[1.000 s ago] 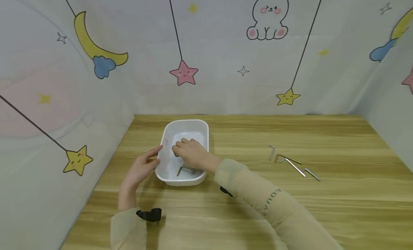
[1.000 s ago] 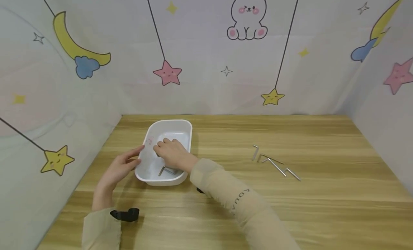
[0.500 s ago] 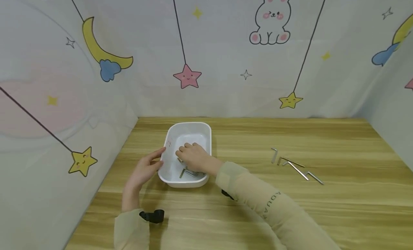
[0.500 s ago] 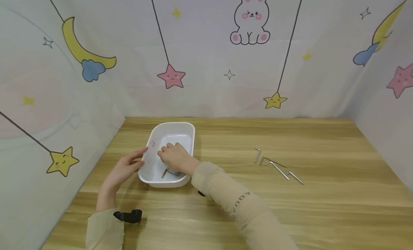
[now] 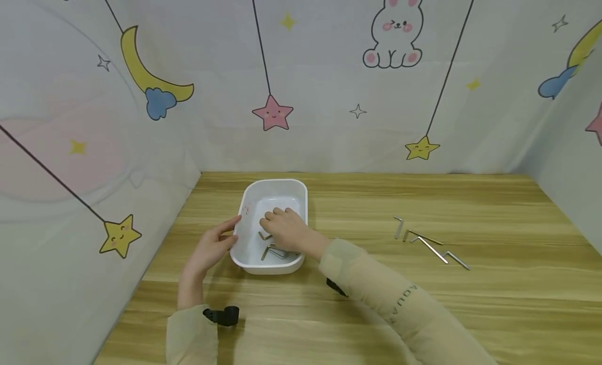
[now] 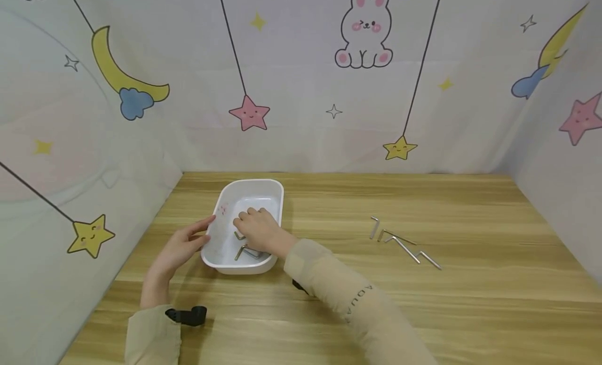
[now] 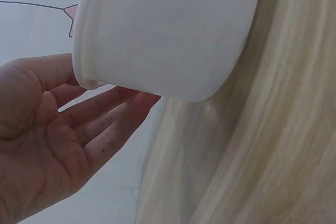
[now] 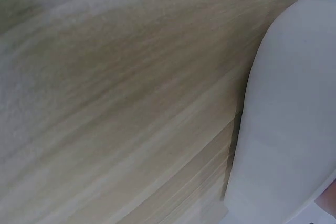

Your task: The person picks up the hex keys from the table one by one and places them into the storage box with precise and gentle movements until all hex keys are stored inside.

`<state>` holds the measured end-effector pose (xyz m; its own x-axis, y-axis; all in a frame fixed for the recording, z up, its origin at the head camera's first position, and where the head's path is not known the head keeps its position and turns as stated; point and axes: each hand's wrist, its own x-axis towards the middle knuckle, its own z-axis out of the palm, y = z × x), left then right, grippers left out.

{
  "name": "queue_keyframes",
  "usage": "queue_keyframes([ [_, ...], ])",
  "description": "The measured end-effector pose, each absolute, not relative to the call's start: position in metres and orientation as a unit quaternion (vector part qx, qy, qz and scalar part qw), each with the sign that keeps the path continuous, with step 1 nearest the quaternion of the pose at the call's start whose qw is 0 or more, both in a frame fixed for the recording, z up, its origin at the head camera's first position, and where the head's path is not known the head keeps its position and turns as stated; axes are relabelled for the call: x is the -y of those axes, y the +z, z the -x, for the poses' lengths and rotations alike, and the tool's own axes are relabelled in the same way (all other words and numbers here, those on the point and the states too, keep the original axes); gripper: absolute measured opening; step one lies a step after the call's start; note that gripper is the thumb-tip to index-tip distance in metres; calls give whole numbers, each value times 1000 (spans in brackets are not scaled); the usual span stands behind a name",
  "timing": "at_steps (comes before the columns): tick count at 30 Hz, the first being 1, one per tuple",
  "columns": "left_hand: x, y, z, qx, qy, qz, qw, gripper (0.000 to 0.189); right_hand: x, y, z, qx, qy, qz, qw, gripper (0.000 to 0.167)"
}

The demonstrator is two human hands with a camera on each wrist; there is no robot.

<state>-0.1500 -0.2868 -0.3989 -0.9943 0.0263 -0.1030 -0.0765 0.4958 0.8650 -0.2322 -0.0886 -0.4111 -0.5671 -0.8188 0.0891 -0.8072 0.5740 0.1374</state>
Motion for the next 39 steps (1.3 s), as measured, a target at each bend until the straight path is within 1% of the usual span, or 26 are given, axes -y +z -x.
queue_keyframes([
  [4, 287, -399, 150, -865, 499, 12, 52, 51, 86, -411, 230, 888, -26, -451, 85, 10],
  [6, 287, -399, 150, -865, 500, 12, 52, 51, 85, -409, 229, 890, -17, -448, 88, 6],
  [8, 287, -399, 150, -864, 501, 14, 54, 51, 83, -408, 227, 893, -5, -443, 85, 7],
  [14, 286, -399, 149, -865, 497, 17, 58, 51, 75, -402, 217, 902, 36, -423, 73, 18],
  [21, 286, -396, 150, -869, 491, 18, 64, 51, 68, -397, 206, 902, 73, -417, 85, 15],
  [26, 287, -394, 150, -870, 488, 19, 63, 51, 65, -394, 200, 901, 82, -414, 103, 15],
  [33, 287, -398, 151, -870, 488, 22, 62, 51, 55, -392, 192, 898, 84, -409, 141, 20],
  [39, 288, -400, 151, -870, 488, 26, 63, 51, 44, -393, 188, 889, 105, -414, 163, 16],
])
